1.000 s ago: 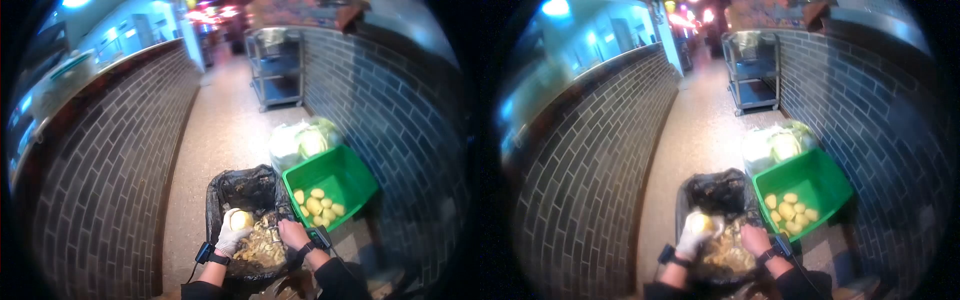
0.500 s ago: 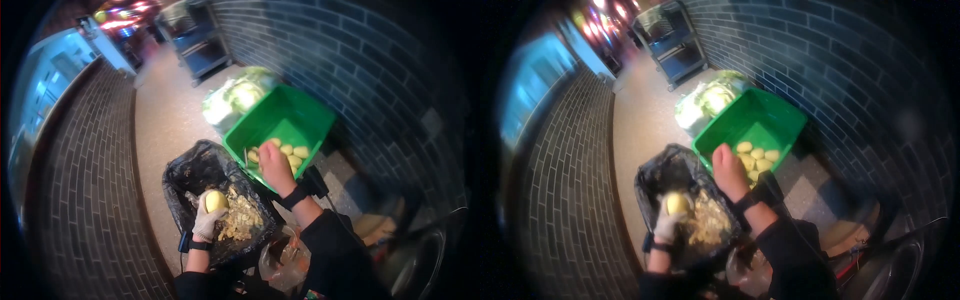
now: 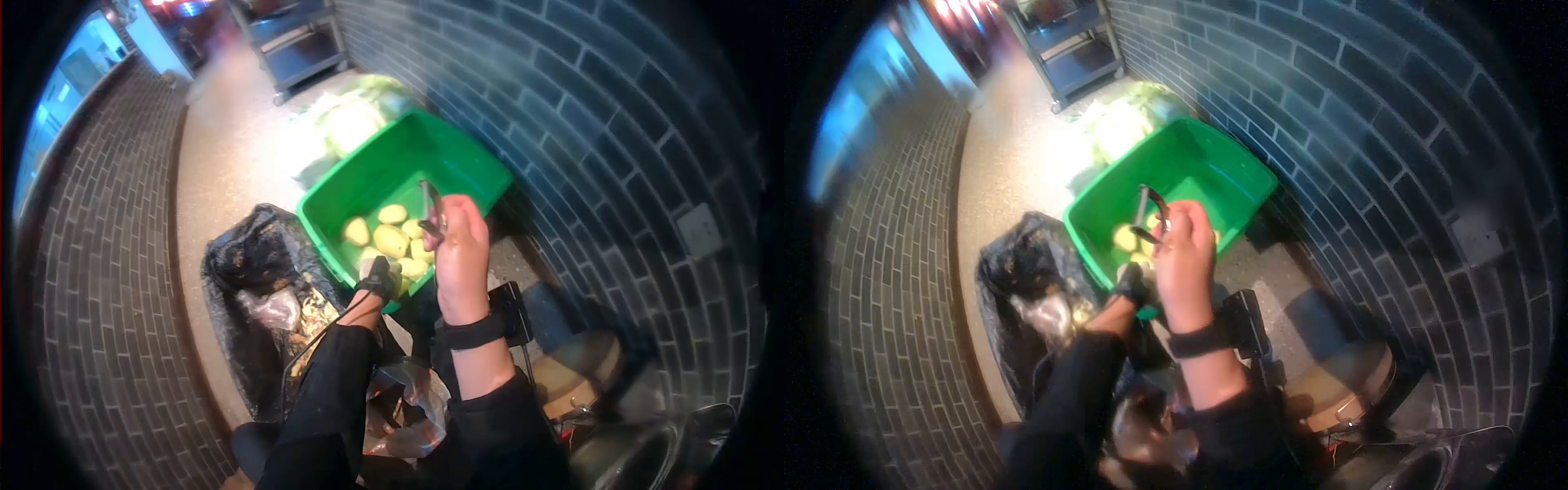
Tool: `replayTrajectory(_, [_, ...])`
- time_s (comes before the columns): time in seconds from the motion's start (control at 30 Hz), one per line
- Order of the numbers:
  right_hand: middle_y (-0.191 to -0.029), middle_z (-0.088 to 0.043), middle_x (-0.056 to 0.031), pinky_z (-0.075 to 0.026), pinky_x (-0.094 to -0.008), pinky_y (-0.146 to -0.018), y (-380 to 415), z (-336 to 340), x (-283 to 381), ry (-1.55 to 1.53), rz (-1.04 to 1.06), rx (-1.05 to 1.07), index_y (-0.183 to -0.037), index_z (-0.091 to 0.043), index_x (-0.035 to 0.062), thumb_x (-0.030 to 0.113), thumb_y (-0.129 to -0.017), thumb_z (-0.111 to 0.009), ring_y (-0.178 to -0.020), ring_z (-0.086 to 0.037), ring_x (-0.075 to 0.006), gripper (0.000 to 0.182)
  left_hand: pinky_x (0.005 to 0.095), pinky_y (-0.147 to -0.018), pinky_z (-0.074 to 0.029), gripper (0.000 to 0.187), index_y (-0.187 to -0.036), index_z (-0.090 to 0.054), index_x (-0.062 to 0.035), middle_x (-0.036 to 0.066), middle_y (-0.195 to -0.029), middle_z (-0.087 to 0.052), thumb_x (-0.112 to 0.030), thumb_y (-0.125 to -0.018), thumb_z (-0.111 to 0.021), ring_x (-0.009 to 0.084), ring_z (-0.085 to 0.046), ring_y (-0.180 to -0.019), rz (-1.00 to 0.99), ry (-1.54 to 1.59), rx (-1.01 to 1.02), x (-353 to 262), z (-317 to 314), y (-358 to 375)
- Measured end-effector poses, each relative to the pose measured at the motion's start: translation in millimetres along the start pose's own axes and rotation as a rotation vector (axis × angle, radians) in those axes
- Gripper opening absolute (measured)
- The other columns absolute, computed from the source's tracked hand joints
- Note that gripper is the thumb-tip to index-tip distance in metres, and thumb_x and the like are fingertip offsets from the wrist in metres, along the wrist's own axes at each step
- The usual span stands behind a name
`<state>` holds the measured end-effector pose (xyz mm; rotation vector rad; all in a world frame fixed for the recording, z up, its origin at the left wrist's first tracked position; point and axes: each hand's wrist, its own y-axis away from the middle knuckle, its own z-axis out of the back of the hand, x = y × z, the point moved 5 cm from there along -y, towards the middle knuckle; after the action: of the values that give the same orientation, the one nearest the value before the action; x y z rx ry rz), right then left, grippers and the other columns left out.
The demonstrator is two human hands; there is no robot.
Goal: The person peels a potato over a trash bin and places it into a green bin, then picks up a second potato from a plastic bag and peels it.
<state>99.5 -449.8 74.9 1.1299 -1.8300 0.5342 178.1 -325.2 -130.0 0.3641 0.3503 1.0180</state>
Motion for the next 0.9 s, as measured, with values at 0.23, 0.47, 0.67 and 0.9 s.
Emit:
replayTrajectory(0.23, [-0.076,-0.055,-0.0013,-0.041,-0.0239,-0.06,-5.1,5.2,1.6,0.035,0.055,0.054,-0.097,-0.057,0.0035,0.021,-0.103,-0.047,-0.062,-0.049,-0.0087,0.022,0.0455,-0.087,-0.053,0.04,-0.122,-0.062,-0.0133,0.022,-0.107,-0.065,-0.021,-0.083,-0.063,0.0393,-0.065,-0.102,-0.127,0.276,-0.134,12.4,-40.1,7.6])
replayTrajectory(0.47, [-0.072,-0.055,-0.0032,-0.042,-0.0272,-0.062,0.6,-1.1,-4.4,0.162,0.067,0.158,-0.095,-0.059,0.001,0.019,-0.103,-0.043,-0.064,-0.05,-0.0122,0.026,0.0422,-0.081,-0.054,0.028,-0.112,-0.063,-0.0063,0.017,-0.102,-0.066,-0.014,-0.085,-0.063,0.0359,-0.066,-0.092,-0.063,0.689,-0.688,-0.1,-16.4,162.7])
replayTrajectory(0.67, [-0.069,-0.056,-0.0023,-0.041,-0.0268,-0.059,22.7,-4.8,-11.0,0.278,0.054,0.327,-0.086,-0.06,0.0031,0.018,-0.099,-0.043,-0.06,-0.05,-0.0112,0.026,0.0446,-0.069,-0.054,0.025,-0.095,-0.069,-0.008,0.02,-0.081,-0.07,-0.028,-0.085,-0.058,0.0365,-0.07,-0.081,0.031,0.535,0.049,-41.7,-191.9,257.3])
replayTrajectory(0.9, [-0.069,-0.055,-0.0015,-0.039,-0.0255,-0.059,52.4,-6.1,-19.8,0.366,0.032,0.415,-0.09,-0.062,0.0015,0.017,-0.1,-0.043,-0.061,-0.049,-0.0103,0.027,0.0463,-0.081,-0.054,0.048,-0.12,-0.063,-0.0085,0.022,-0.103,-0.07,-0.035,-0.081,-0.065,0.0388,-0.069,-0.094,0.541,0.816,0.013,-77.5,-417.6,260.0])
